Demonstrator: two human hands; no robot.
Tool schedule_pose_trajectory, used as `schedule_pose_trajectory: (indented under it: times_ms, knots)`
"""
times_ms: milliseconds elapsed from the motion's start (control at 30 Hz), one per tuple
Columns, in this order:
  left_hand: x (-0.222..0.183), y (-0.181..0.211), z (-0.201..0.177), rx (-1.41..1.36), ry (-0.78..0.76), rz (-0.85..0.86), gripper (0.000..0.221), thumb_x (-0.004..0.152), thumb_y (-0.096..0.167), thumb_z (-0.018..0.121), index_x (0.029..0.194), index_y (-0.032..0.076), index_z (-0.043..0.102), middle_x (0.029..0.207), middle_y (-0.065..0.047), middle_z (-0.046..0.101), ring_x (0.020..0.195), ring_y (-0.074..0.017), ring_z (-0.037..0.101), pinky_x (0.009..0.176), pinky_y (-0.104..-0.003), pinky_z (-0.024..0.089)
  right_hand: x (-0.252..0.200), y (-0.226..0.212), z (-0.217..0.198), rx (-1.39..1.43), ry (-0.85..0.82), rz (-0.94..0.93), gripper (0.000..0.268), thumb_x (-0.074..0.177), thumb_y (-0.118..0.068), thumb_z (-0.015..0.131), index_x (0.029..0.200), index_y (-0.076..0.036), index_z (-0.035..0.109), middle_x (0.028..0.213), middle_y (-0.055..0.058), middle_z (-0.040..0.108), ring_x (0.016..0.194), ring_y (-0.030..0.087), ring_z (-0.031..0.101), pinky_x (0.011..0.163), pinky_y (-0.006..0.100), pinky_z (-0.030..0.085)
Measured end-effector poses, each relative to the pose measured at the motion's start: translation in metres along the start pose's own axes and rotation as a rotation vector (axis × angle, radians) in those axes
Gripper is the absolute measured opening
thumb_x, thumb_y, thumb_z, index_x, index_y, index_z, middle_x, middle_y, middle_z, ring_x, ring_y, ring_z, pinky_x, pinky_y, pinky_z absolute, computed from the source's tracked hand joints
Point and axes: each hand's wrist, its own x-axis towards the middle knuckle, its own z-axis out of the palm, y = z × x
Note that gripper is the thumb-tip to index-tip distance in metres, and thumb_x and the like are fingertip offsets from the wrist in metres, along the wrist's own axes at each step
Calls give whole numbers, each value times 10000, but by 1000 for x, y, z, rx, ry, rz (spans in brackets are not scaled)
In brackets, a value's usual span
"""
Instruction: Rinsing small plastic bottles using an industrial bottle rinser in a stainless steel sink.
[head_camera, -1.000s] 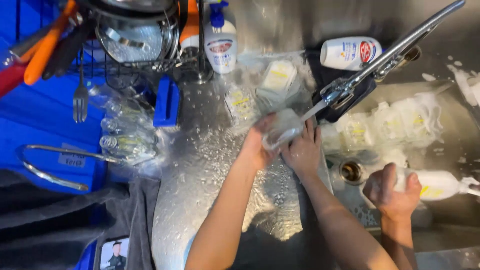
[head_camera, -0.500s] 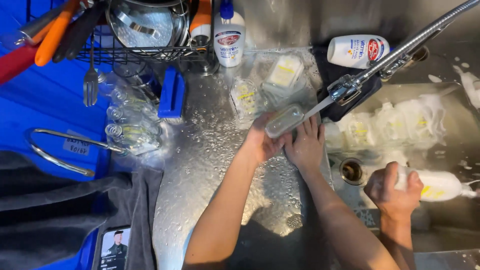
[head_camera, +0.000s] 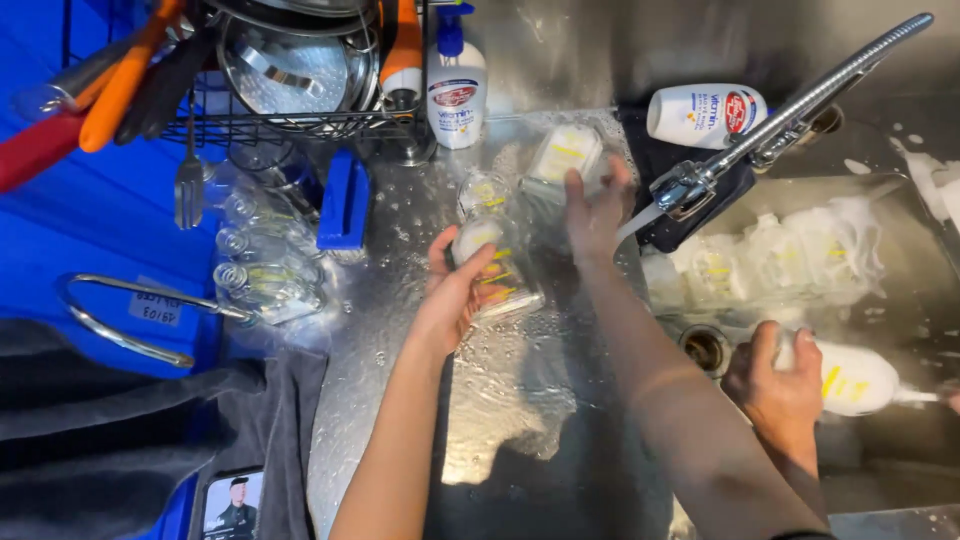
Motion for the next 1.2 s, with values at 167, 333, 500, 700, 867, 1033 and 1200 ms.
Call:
schedule_pose_trajectory:
  times_ms: [167, 333, 500, 700, 867, 1033, 1200]
  knots:
    - [0, -6, -39, 235, 494, 164, 646, 857, 335, 814, 1410, 243, 493, 1261, -230, 638, 963, -287, 716, 750, -335, 635, 93, 27, 51, -475, -181, 355, 1500, 480, -844, 963, 1613, -197, 223, 1501, 246, 347, 1405, 486, 433, 1113, 678, 394]
    - [39, -5, -59, 611, 692, 146, 648, 807, 643, 772, 1372, 490, 493, 1068, -95, 765, 1144, -285, 701, 1026, -403, 525, 114, 83, 45, -271, -24, 347, 1440, 344, -594, 1109, 1513, -172, 383, 1404, 202, 538, 1282, 351, 603, 990, 483, 549]
    - [73, -20, -70, 750, 702, 422, 735, 766, 494, 815, 1426, 278, 575, 1245, -178, 703, 1220, -352, 653, 1079, -457, 506, -16, -14, -27, 348, -60, 303, 1229, 768, -398, 1058, 1600, -36, 231, 1547, 273, 419, 1408, 381, 509, 1122, 494, 484]
    - [18, -40, -42, 1296, 772, 835, 546, 781, 317, 775, 1313, 233, 687, 1498, -121, 409, 1335, -419, 385, 1024, -533, 395, -77, 48, -38, 771, -54, 243, 603, 845, -73, 860, 1341, -180, 532, 1207, 74, 621, 1136, 235, 657, 934, 416, 603]
    - [-35, -80, 4, 1728, 348, 594, 572, 779, 496, 772, 1290, 273, 643, 1539, -110, 362, 1440, -430, 256, 1080, -558, 291, -67, 61, -35, 910, 17, 334, 588, 828, 11, 835, 1330, -142, 570, 1151, 28, 667, 1056, 198, 668, 912, 391, 622]
    - [-58, -81, 55, 1794, -63, 195, 977, 854, 682, 636, 1600, 164, 277, 1688, -272, -19, 1535, -524, -98, 1208, -654, -26, -64, 49, -57, 927, -48, 335, 571, 786, 24, 863, 1280, -104, 608, 1130, 81, 715, 1022, 219, 710, 894, 412, 623]
    - [-59, -87, 60, 1580, -328, 191, 1003, 881, 660, 616, 1612, 65, 272, 1701, -270, -5, 1560, -472, -111, 1235, -586, -79, -62, 27, -79, 848, -54, 351, 606, 786, 12, 857, 1316, -123, 595, 1108, 73, 711, 985, 211, 717, 858, 414, 646]
